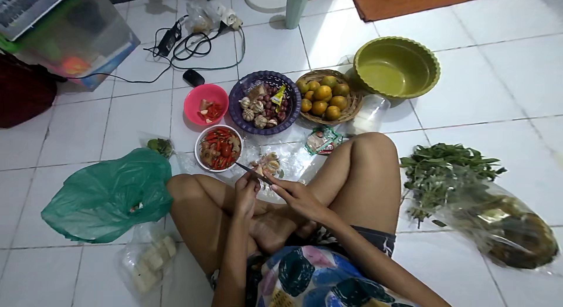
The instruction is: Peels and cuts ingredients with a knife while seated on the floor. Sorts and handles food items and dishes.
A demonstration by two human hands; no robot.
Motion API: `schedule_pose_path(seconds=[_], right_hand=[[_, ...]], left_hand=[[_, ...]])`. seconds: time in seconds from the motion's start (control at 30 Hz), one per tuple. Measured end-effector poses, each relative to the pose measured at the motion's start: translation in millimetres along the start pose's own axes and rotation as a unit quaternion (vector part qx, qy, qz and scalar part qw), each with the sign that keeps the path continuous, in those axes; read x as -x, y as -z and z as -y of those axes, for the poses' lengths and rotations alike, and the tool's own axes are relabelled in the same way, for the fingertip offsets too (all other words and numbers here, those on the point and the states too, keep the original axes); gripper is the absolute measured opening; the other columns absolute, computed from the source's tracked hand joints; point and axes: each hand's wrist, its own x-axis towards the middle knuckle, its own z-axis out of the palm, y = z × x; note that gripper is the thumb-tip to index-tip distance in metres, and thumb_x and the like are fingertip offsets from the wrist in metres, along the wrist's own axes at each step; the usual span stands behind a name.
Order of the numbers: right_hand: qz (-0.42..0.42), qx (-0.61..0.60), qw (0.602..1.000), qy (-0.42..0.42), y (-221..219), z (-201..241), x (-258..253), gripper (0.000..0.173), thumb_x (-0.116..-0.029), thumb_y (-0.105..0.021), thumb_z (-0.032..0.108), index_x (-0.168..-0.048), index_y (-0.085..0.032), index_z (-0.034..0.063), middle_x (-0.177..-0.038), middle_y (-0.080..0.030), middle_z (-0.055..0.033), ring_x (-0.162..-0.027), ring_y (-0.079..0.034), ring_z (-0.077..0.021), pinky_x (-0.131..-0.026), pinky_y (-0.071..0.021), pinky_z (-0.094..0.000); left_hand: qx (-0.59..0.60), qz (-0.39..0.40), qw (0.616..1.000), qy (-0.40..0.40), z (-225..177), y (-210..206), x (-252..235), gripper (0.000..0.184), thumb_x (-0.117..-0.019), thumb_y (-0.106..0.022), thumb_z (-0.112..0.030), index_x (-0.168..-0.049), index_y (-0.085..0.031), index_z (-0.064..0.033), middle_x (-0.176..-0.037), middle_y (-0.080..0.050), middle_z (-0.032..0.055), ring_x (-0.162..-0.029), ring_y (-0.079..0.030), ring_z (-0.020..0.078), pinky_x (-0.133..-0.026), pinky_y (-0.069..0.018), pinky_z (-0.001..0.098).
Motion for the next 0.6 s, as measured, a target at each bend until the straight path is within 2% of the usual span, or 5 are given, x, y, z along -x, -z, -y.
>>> schedule_pose_path(seconds=[0.2, 0.37, 0.47, 0.53, 0.6], right_hand=[[-0.058, 0.079, 0.993, 0.059, -3.9, -3.0, -0.3, 0.048, -0.1088, -0.040, 0.037, -0.148, -0.057, 0.0149, -0.093, -0.069, -0.0181, -0.077, -0.063, -0.0287, -0.073, -0.0511, -0.0474], [-0.084, 0.081, 0.991, 0.065, -6.7, -6.8, -0.3, 0.046, -0.1086, -0.040, 0.033, -0.146, -0.058, 0.0137, -0.090, -0.068, -0.0175, -0.073, -0.062, -0.0273, -0.071, -0.0509, -0.0456], [-0.056, 0.009, 0.998, 0.032, -2.7, -6.6, -0.2, 0.047, -0.1095, -0.038, 0.032, -0.146, -0.057, 0.0111, -0.097, -0.071, -0.0099, -0.072, -0.057, -0.0139, -0.073, -0.0488, -0.0341], [-0.035, -0.106, 0.994, 0.004, -2.3, -5.8, -1.3, 0.045, -0.1094, -0.037, 0.028, -0.141, -0.059, 0.0059, -0.079, -0.057, 0.0044, -0.060, -0.042, -0.0001, -0.059, -0.0400, -0.0197], [-0.029, -0.240, 0.970, -0.024, -2.8, 1.4, 0.0, 0.036, -0.1091, -0.035, 0.020, -0.117, -0.065, 0.0010, -0.067, -0.046, 0.0109, -0.051, -0.038, 0.0046, -0.050, -0.0355, -0.0136]], left_hand=[[0.031, -0.013, 0.999, 0.018, -2.3, -1.2, 0.1, 0.023, -0.1024, -0.039, 0.008, -0.106, -0.061, 0.0040, -0.080, -0.062, -0.0020, -0.062, -0.053, -0.0004, -0.061, -0.0469, 0.0149], [0.008, 0.001, 1.000, 0.007, -3.1, 3.1, 0.3, 0.024, -0.1025, -0.039, 0.006, -0.104, -0.062, 0.0042, -0.077, -0.060, -0.0036, -0.062, -0.051, -0.0010, -0.060, -0.0457, 0.0144], [-0.002, 0.012, 1.000, 0.012, -3.3, 5.2, -0.1, 0.022, -0.1038, -0.042, 0.002, -0.112, -0.062, 0.0059, -0.082, -0.059, -0.0031, -0.063, -0.050, -0.0009, -0.062, -0.0453, 0.0147], [0.009, 0.019, 1.000, 0.007, -1.0, 6.0, -0.5, 0.019, -0.1032, -0.048, 0.001, -0.115, -0.063, 0.0065, -0.081, -0.060, -0.0037, -0.061, -0.048, -0.0017, -0.059, -0.0430, 0.0143], [0.029, 0.025, 0.999, 0.003, -0.2, 5.4, 0.2, 0.018, -0.1027, -0.050, 0.000, -0.114, -0.063, 0.0052, -0.078, -0.060, -0.0052, -0.060, -0.048, -0.0021, -0.059, -0.0430, 0.0143]])
